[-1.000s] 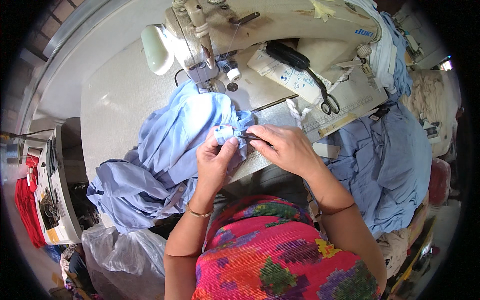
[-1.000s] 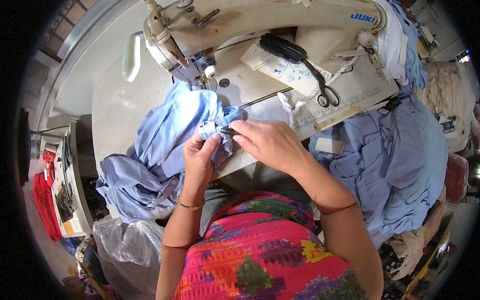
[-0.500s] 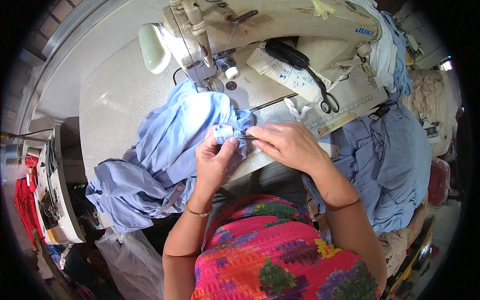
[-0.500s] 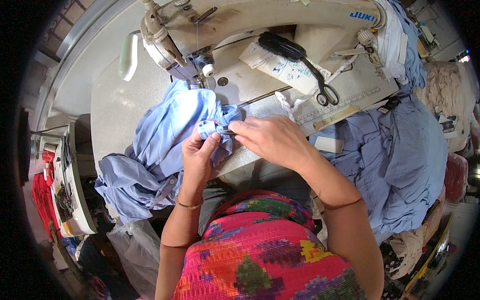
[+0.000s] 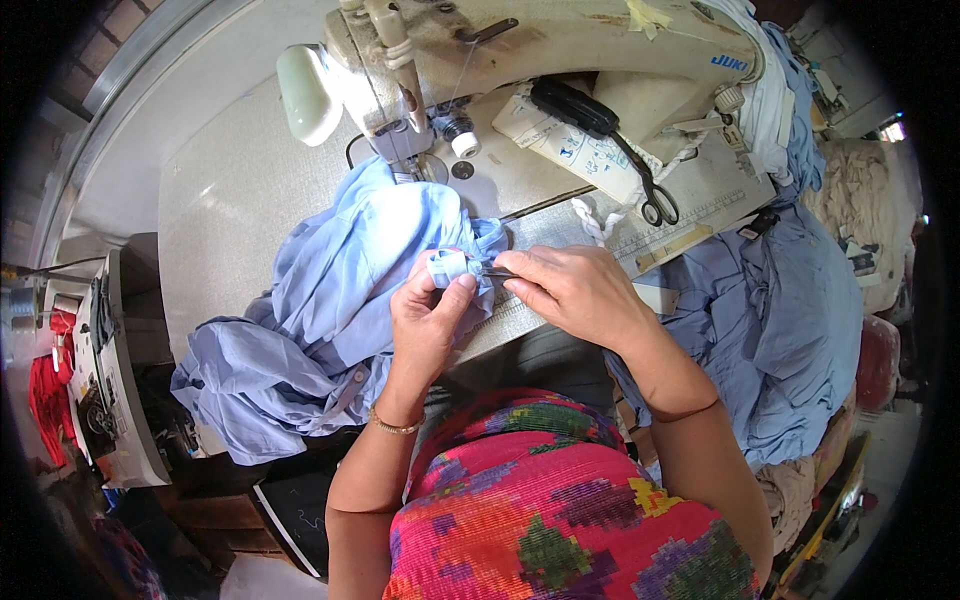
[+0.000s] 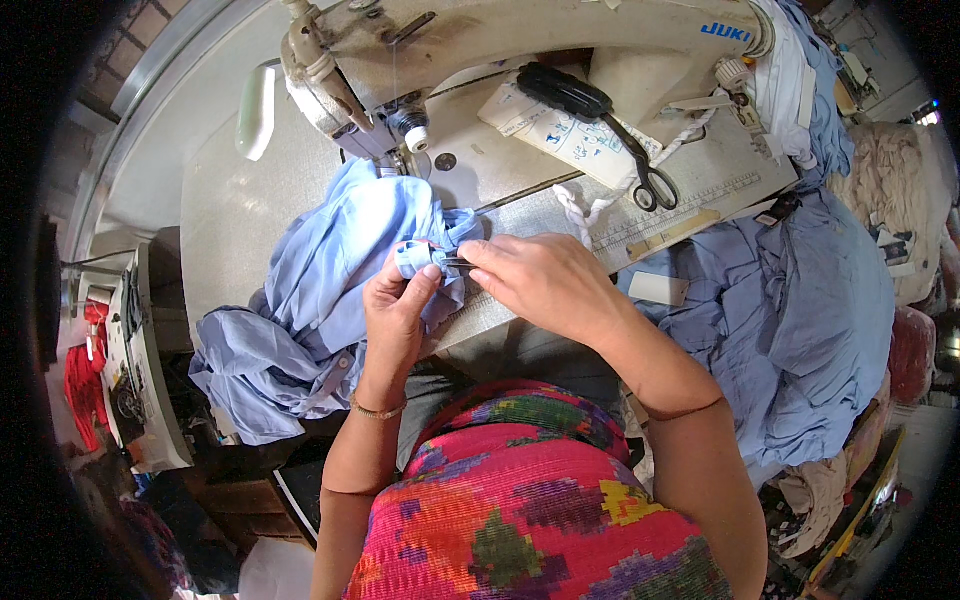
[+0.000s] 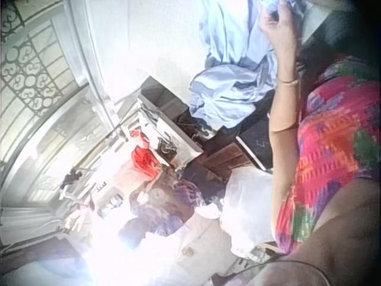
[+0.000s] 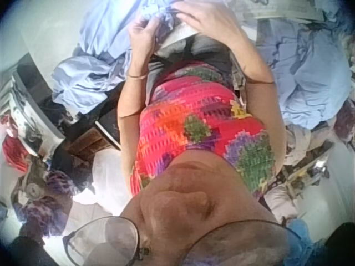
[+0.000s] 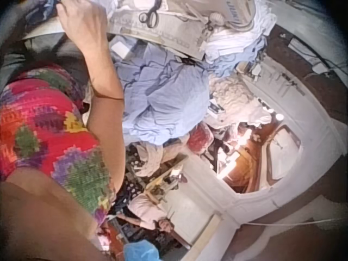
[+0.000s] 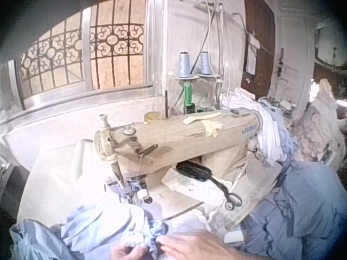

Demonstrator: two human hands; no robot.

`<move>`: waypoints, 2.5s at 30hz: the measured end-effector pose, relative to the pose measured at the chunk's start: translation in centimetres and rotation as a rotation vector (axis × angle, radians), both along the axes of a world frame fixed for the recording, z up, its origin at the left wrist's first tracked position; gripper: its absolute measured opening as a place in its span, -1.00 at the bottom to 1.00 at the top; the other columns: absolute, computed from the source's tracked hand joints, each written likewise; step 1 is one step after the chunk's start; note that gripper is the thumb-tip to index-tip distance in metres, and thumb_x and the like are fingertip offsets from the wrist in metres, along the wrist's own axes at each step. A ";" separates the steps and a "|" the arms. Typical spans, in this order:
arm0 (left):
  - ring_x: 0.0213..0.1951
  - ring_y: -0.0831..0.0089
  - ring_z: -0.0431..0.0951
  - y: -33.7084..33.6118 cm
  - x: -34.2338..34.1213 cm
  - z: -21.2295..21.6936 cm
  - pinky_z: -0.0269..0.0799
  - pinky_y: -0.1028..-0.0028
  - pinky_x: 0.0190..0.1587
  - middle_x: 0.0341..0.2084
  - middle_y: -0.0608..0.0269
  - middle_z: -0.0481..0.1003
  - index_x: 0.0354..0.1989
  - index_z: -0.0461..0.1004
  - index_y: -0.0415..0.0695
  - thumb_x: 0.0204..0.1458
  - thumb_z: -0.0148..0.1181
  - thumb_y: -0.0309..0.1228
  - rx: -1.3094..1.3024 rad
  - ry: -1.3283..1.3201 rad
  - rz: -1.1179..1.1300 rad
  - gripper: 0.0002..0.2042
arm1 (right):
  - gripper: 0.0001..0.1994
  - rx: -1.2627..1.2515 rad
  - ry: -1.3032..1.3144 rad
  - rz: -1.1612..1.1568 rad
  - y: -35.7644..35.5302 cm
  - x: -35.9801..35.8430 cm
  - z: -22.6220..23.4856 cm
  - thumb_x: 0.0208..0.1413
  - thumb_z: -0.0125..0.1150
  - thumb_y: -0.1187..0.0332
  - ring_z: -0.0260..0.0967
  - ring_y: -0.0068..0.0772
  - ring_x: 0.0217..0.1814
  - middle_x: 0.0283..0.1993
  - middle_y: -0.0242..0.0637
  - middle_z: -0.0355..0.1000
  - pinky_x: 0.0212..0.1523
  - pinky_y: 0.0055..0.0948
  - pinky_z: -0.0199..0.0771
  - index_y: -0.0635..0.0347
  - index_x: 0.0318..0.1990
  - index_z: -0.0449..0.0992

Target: The person trims threads from a blue garment using small shears by hand, then staples a tag onto the fabric.

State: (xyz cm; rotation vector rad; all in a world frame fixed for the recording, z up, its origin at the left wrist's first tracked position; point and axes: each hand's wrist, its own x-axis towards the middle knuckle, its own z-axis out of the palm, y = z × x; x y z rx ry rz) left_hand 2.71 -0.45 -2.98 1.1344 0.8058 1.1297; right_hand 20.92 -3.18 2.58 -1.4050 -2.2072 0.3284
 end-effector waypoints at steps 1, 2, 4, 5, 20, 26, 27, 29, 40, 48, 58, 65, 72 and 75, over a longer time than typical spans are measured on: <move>-0.27 0.56 0.36 0.0 0.0 -0.1 0.27 0.58 -0.18 -0.31 0.29 0.41 -0.42 0.50 -0.31 -0.01 0.11 -0.59 0.008 -0.002 0.004 -0.95 | -0.78 -0.001 -0.004 0.001 0.0 0.0 0.0 0.02 0.12 0.32 0.40 -0.05 -0.43 -0.44 -0.19 0.41 -0.45 -0.18 0.39 0.09 -0.16 0.40; -0.27 0.56 0.36 0.0 0.0 -0.1 0.27 0.58 -0.18 -0.31 0.29 0.41 -0.42 0.50 -0.30 -0.01 0.11 -0.60 0.015 0.005 0.002 -0.95 | -0.78 -0.002 -0.007 0.003 0.0 0.0 0.0 0.02 0.12 0.32 0.40 -0.06 -0.44 -0.44 -0.19 0.41 -0.45 -0.18 0.38 0.09 -0.15 0.40; -0.26 0.56 0.36 0.0 -0.1 -0.1 0.27 0.58 -0.18 -0.30 0.28 0.41 -0.42 0.50 -0.30 -0.02 0.10 -0.60 0.027 0.018 -0.004 -0.95 | -0.78 -0.005 -0.022 0.003 0.0 0.0 0.1 0.02 0.12 0.32 0.40 -0.06 -0.44 -0.44 -0.20 0.41 -0.45 -0.18 0.38 0.10 -0.16 0.39; -0.26 0.56 0.36 0.1 -0.1 -0.1 0.27 0.58 -0.18 -0.30 0.28 0.41 -0.42 0.50 -0.30 -0.02 0.10 -0.60 0.036 0.021 -0.003 -0.95 | -0.78 -0.007 -0.032 0.002 0.0 0.0 0.2 0.02 0.11 0.32 0.40 -0.06 -0.44 -0.44 -0.20 0.41 -0.45 -0.18 0.38 0.10 -0.16 0.39; -0.27 0.54 0.36 0.1 -0.1 0.1 0.26 0.56 -0.18 -0.32 0.29 0.41 -0.42 0.50 -0.29 -0.01 0.10 -0.57 0.067 0.022 -0.009 -0.94 | -0.74 -0.227 0.232 0.114 0.2 1.1 -0.6 0.05 0.10 0.24 0.42 -0.03 -0.32 -0.33 -0.13 0.46 -0.37 -0.20 0.39 0.10 -0.11 0.44; -0.27 0.55 0.36 0.0 -0.3 -0.1 0.26 0.56 -0.19 -0.33 0.29 0.40 -0.43 0.49 -0.30 -0.01 0.11 -0.58 0.047 0.037 -0.015 -0.94 | -0.75 -0.086 0.099 0.022 0.2 0.3 0.0 0.05 0.10 0.26 0.42 -0.06 -0.35 -0.36 -0.15 0.45 -0.40 -0.19 0.40 0.08 -0.12 0.42; -0.27 0.55 0.36 0.0 -0.1 0.0 0.27 0.56 -0.19 -0.33 0.29 0.40 -0.44 0.49 -0.30 -0.01 0.11 -0.58 0.045 0.025 -0.013 -0.94 | -0.76 -0.078 0.067 0.021 0.2 0.3 0.1 0.05 0.10 0.27 0.42 -0.06 -0.36 -0.36 -0.16 0.45 -0.41 -0.19 0.40 0.09 -0.12 0.42; -0.28 0.55 0.36 0.1 0.1 0.1 0.27 0.57 -0.20 -0.33 0.28 0.40 -0.44 0.49 -0.30 -0.01 0.11 -0.58 0.040 0.015 -0.012 -0.94 | -0.76 -0.067 0.038 0.011 0.2 0.3 0.2 0.04 0.10 0.28 0.42 -0.06 -0.37 -0.37 -0.17 0.45 -0.41 -0.19 0.40 0.09 -0.13 0.42; -0.28 0.54 0.36 0.0 0.0 0.3 0.26 0.57 -0.19 -0.33 0.28 0.40 -0.45 0.49 -0.30 -0.01 0.10 -0.60 0.075 0.030 -0.022 -0.95 | -0.77 -0.060 -0.004 0.012 0.1 0.1 0.4 0.03 0.10 0.29 0.41 -0.06 -0.39 -0.40 -0.17 0.44 -0.44 -0.17 0.39 0.10 -0.15 0.40; -0.29 0.55 0.36 0.0 0.0 0.3 0.27 0.59 -0.23 -0.34 0.29 0.40 -0.46 0.49 -0.30 -0.01 0.10 -0.60 0.047 0.030 -0.014 -0.95 | -0.78 -0.051 -0.009 0.020 0.1 0.2 0.6 0.04 0.09 0.29 0.41 -0.06 -0.38 -0.39 -0.17 0.44 -0.42 -0.16 0.39 0.11 -0.15 0.40; -0.28 0.52 0.36 0.0 0.0 0.0 0.26 0.56 -0.19 -0.34 0.27 0.41 -0.46 0.49 -0.30 -0.03 0.11 -0.59 0.060 0.067 -0.010 -0.95 | -0.80 -0.071 -0.035 0.008 0.0 0.1 0.8 0.03 0.09 0.32 0.41 -0.07 -0.39 -0.40 -0.19 0.44 -0.43 -0.17 0.40 0.12 -0.18 0.39; -0.27 0.52 0.36 0.0 0.0 0.1 0.25 0.57 -0.17 -0.33 0.26 0.41 -0.45 0.48 -0.30 -0.03 0.12 -0.59 0.088 0.076 -0.005 -0.96 | -0.80 -0.026 -0.054 0.002 -0.1 0.0 0.8 0.02 0.10 0.32 0.41 -0.06 -0.42 -0.44 -0.19 0.43 -0.45 -0.18 0.40 0.11 -0.18 0.39; -0.27 0.53 0.36 0.0 0.0 0.1 0.26 0.57 -0.16 -0.30 0.26 0.40 -0.41 0.48 -0.31 -0.02 0.09 -0.60 0.156 0.134 -0.015 -0.94 | -0.81 -0.012 -0.176 0.036 -0.1 0.1 0.7 0.03 0.08 0.32 0.41 -0.05 -0.44 -0.45 -0.21 0.43 -0.44 -0.18 0.40 0.10 -0.19 0.39; -0.25 0.53 0.36 0.1 -0.2 0.3 0.26 0.57 -0.16 -0.29 0.26 0.39 -0.39 0.48 -0.31 -0.01 0.07 -0.60 0.123 0.120 -0.044 -0.93 | -0.80 -0.042 -0.020 0.088 0.7 0.5 -0.1 0.02 0.09 0.32 0.42 -0.05 -0.41 -0.41 -0.19 0.45 -0.41 -0.17 0.41 0.12 -0.19 0.42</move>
